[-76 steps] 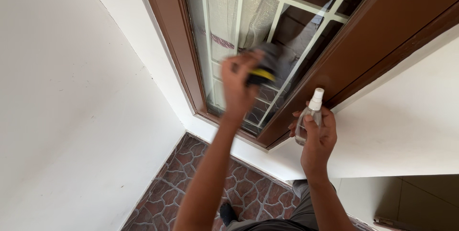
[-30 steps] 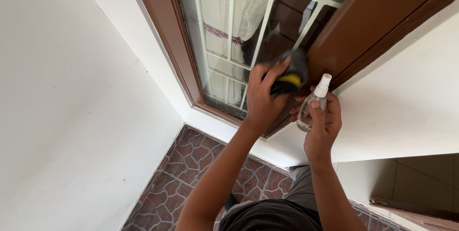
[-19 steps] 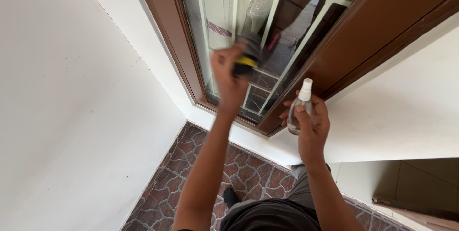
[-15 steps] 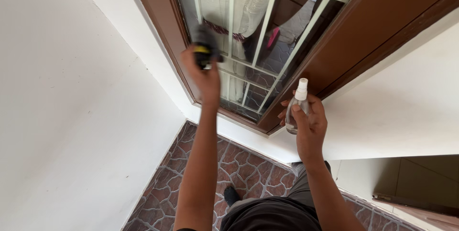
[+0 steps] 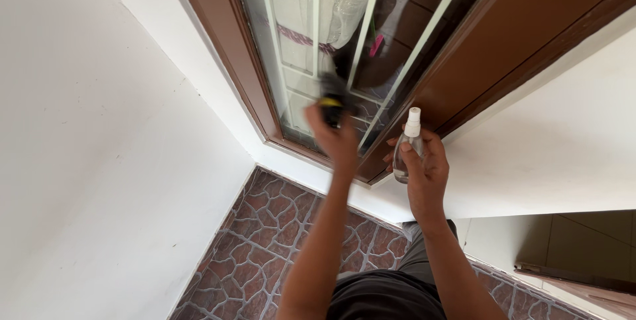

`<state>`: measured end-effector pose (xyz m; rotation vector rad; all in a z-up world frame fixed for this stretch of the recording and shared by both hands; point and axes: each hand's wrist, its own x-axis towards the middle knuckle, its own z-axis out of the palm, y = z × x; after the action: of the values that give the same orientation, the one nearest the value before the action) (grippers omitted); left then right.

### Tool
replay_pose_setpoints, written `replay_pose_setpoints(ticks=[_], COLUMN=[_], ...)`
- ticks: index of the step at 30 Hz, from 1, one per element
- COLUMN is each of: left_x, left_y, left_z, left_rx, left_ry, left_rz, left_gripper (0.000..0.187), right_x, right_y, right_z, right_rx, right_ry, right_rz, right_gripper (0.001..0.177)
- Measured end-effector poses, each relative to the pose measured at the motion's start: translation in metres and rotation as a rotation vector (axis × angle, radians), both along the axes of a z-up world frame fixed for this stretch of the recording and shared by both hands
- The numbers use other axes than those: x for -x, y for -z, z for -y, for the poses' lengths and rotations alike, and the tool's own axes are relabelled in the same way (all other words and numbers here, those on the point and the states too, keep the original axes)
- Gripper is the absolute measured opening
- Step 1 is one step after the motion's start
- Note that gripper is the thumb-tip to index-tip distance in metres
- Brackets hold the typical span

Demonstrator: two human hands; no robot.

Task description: The person cleans a glass window pane with a grid pattern using a spray bottle and a cloth. They repeatedly spray the glass and wipe it down with the cloth, covering different sections of the window.

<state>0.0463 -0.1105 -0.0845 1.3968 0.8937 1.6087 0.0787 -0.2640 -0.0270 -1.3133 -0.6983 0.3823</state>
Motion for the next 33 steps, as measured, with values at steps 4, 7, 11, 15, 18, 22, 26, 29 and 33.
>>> replay_pose_setpoints(ticks=[4, 7, 11, 15, 18, 22, 26, 29, 33], left_x=[0.007, 0.019, 0.030, 0.039, 0.048, 0.045, 0.024, 0.016, 0.016], left_y=[-0.026, -0.023, 0.012, 0.039, 0.034, -0.003, -0.063, -0.107, -0.133], left_z=[0.052, 0.039, -0.016, -0.085, -0.108, -0.100, -0.063, -0.029, 0.017], left_rx=[-0.199, -0.305, -0.352, -0.216, 0.021, 0.011, -0.144, -0.385, -0.500], left_ry=[0.223, 0.260, 0.149, -0.040, -0.084, -0.193, -0.178, -0.096, 0.129], left_rz=[-0.054, -0.214, -0.242, -0.113, -0.038, -0.135, -0.161, -0.209, -0.261], left_gripper=[0.052, 0.054, 0.052, 0.057, 0.052, 0.050, 0.055, 0.066, 0.065], right_x=[0.000, 0.001, 0.005, 0.007, 0.007, 0.009, 0.010, 0.006, 0.007], right_y=[0.006, 0.001, -0.014, -0.021, -0.021, -0.032, -0.051, -0.067, -0.081], right_z=[-0.002, -0.003, -0.006, -0.008, -0.008, -0.008, -0.004, 0.001, 0.011], right_rx=[-0.069, -0.080, -0.039, -0.022, 0.002, 0.012, -0.049, -0.144, -0.173], right_ry=[0.026, 0.051, 0.059, 0.031, 0.003, -0.059, -0.120, -0.193, -0.193], right_rz=[0.036, 0.022, 0.005, 0.024, 0.043, 0.023, -0.014, -0.028, -0.105], right_gripper=[0.028, 0.028, 0.030, 0.030, 0.032, 0.037, 0.042, 0.042, 0.043])
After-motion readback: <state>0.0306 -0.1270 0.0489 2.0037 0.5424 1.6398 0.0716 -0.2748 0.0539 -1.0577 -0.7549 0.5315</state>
